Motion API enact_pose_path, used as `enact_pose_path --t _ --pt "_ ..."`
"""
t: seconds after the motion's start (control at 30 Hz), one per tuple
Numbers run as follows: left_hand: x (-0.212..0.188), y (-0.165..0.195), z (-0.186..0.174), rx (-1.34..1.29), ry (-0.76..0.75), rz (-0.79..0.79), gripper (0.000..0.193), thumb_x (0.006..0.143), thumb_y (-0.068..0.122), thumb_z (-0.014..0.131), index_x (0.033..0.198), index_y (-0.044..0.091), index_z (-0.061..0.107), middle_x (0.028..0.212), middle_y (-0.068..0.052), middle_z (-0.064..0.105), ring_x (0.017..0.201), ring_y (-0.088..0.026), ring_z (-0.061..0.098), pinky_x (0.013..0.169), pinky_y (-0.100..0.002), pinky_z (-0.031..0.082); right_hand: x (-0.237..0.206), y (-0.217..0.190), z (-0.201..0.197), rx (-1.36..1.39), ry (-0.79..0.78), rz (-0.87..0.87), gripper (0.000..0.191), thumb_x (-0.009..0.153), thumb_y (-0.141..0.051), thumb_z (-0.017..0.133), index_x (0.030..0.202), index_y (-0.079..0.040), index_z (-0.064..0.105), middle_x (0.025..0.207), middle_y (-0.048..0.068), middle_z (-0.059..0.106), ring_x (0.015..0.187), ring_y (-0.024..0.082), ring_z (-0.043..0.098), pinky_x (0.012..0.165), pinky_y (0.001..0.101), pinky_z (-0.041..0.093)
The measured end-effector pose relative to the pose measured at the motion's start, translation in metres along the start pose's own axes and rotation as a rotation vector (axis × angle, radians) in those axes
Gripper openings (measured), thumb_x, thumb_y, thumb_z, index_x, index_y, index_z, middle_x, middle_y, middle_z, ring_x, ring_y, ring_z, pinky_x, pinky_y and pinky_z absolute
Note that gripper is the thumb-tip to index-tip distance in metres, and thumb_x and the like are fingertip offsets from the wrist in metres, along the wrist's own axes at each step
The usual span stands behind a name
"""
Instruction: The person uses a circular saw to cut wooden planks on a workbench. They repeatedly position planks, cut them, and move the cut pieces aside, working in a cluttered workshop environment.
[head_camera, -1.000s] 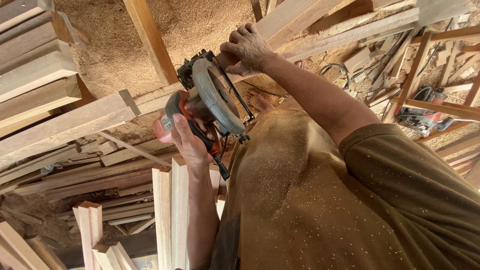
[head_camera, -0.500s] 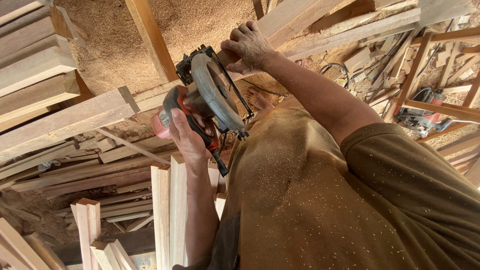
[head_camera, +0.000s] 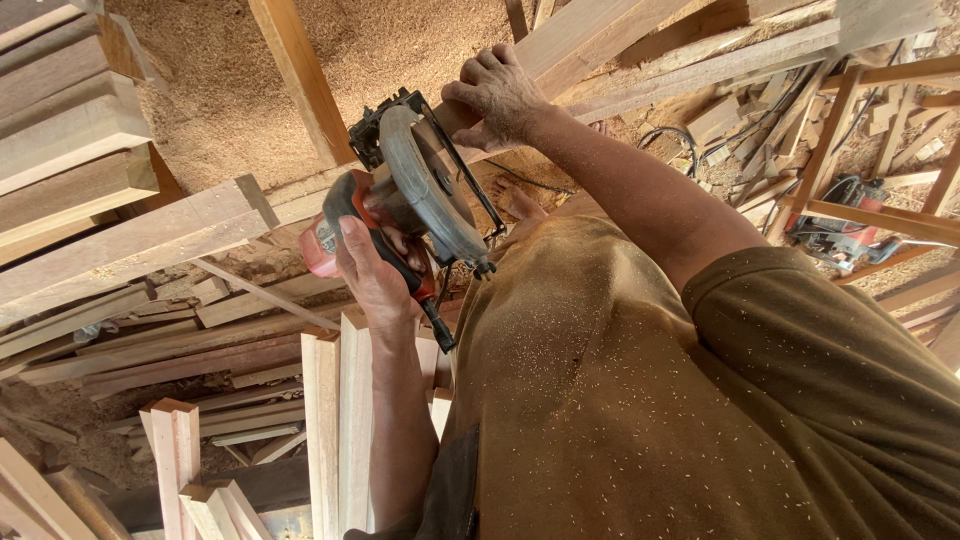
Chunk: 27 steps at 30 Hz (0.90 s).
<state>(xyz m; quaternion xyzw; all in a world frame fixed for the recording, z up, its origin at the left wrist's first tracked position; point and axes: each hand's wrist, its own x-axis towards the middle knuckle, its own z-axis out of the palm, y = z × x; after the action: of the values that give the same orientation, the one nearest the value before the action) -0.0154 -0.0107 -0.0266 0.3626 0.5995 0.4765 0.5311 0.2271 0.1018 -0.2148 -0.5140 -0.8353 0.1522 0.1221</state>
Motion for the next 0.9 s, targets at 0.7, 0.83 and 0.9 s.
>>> enact_pose_path --t 0.7,0.83,0.9 --pt "0.015 0.011 -0.001 0.004 -0.071 0.153 0.061 0.112 0.051 0.045 0.146 0.002 0.054 0.138 -0.013 0.064 0.13 -0.021 0.062 0.115 -0.038 0.053 0.006 -0.009 0.0 0.007 -0.031 0.006 0.07 0.08 -0.067 0.078 0.133 -0.025 0.062 0.11 0.013 0.058 0.113 0.029 0.051 0.107 0.0478 0.031" --pt "0.02 0.008 -0.005 -0.027 -0.069 0.143 0.058 0.112 0.049 0.048 0.143 0.0 0.057 0.12 -0.011 0.07 0.108 -0.015 0.069 0.093 -0.031 0.061 0.007 -0.01 0.0 0.037 0.005 -0.001 0.07 0.08 -0.067 0.078 0.134 -0.025 0.062 0.111 0.013 0.058 0.114 0.029 0.051 0.109 0.0484 0.03" --pt "0.022 0.007 -0.007 0.0 -0.059 0.123 0.059 0.113 0.05 0.046 0.143 0.0 0.058 0.109 -0.007 0.07 0.09 -0.009 0.065 0.076 -0.024 0.056 0.007 -0.01 0.0 0.012 0.031 -0.017 0.069 0.08 -0.068 0.078 0.133 -0.025 0.062 0.111 0.013 0.058 0.115 0.03 0.051 0.108 0.0488 0.03"
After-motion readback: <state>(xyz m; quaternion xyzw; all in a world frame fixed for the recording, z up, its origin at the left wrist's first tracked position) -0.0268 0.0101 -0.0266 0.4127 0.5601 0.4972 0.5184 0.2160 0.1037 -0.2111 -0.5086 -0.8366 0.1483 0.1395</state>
